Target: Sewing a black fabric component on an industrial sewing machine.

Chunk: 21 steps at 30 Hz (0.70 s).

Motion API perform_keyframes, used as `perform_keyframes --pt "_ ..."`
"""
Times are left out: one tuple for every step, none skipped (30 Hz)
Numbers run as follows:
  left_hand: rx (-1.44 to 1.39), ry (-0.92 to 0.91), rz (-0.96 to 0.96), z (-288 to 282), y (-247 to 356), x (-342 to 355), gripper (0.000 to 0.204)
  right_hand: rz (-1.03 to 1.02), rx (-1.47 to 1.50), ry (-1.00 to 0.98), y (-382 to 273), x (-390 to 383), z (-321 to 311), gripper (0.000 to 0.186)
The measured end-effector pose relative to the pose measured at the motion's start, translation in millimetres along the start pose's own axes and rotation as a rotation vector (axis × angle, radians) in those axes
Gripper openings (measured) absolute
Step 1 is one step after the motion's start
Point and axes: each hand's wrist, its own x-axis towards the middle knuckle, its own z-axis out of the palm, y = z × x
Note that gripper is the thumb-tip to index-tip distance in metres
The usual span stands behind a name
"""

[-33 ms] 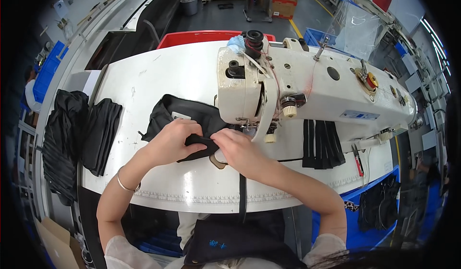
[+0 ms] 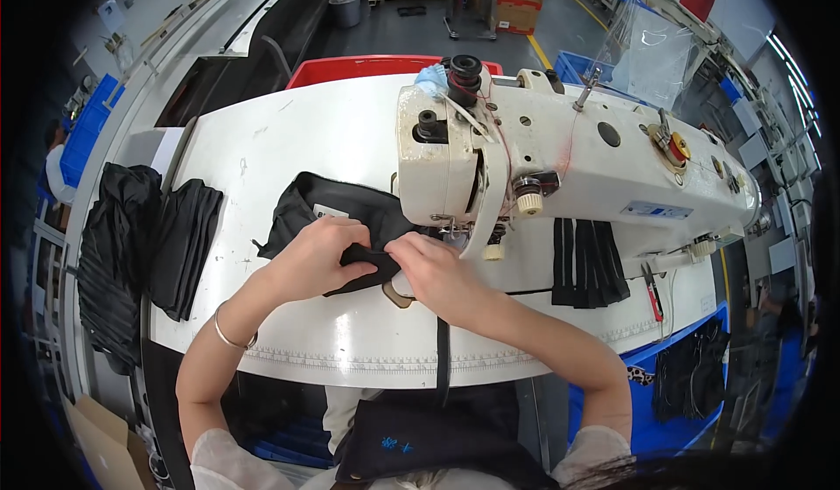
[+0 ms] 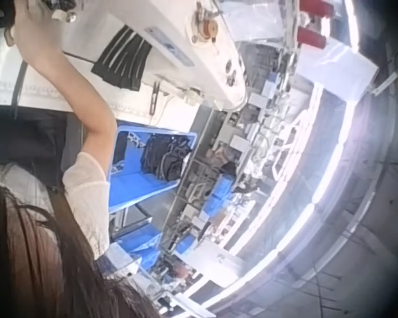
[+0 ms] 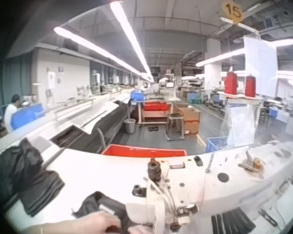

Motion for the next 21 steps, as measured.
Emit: perform_keyframes --pt "0.000 -0.004 -0.007 0 1 2 0.021 0.051 -0.059 -0.072 -1 1 -2 0.018" --pt "-0.002 -0.005 -0.007 1 -2 1 0.021 0.053 -0.058 -0.074 -1 1 0 0.018" --pt "0.018 -0.025 -0.057 5 -6 -2 0.021 0.108 -0.013 -0.043 -1 1 2 0.016" --pt "0.039 -0.046 -0.108 8 -11 -4 0.021 0.164 0.033 -0.012 -2 2 3 0.015" --pt "0.038 -0.045 -0.113 11 -17 -7 0.021 0.162 0.036 -0.015 -5 1 2 0.015" --pt "0.000 -0.025 -0.108 12 -21 -8 0.022 0.117 0.002 -0.052 -11 2 -4 0.017" --pt "-0.039 -0.006 -0.103 13 -24 -9 0.023 0.072 -0.031 -0.089 -14 2 -7 0.019" --pt "-0.109 0.012 -0.101 13 -24 -10 0.023 0.074 -0.032 -0.089 -14 4 -2 0.019" --pt "-0.109 0.009 -0.098 9 -20 -9 0.023 -0.089 -0.184 0.076 -12 8 6 0.022" --pt "-0.102 0.014 -0.094 4 -13 -8 0.023 -0.252 -0.336 0.241 -11 10 10 0.026" --pt "-0.094 0.018 -0.090 1 -8 -6 0.024 -0.248 -0.337 0.242 -10 8 7 0.026" --pt "-0.095 0.022 -0.094 -2 -5 -6 0.024 -0.162 -0.273 0.094 -12 7 3 0.028" --pt "-0.120 0.006 -0.113 -5 -3 -5 0.024 -0.075 -0.208 -0.055 -14 7 1 0.031" --pt "-0.145 -0.010 -0.131 -7 -3 -6 0.025 -0.078 -0.208 -0.058 -14 7 4 0.031" --pt "-0.144 -0.009 -0.132 -6 -5 -5 0.025 -0.128 -0.257 0.010 -12 7 6 0.025" --pt "-0.148 -0.020 -0.128 -4 -8 -4 0.027 -0.178 -0.307 0.078 -10 7 7 0.021" --pt "-0.152 -0.031 -0.124 -1 -10 -3 0.028 -0.180 -0.308 0.079 -10 8 7 0.021" --pt "-0.153 -0.031 -0.126 1 -13 -3 0.028 -0.183 -0.341 0.115 -12 9 6 0.021" --pt "-0.070 -0.051 -0.167 2 -15 -3 0.028 -0.187 -0.374 0.151 -13 10 6 0.021" --pt "0.013 -0.071 -0.209 4 -17 -4 0.028 -0.188 -0.373 0.149 -13 9 7 0.021" --pt "0.012 -0.070 -0.205 6 -19 -4 0.028 -0.166 -0.355 0.139 -12 7 9 0.021"
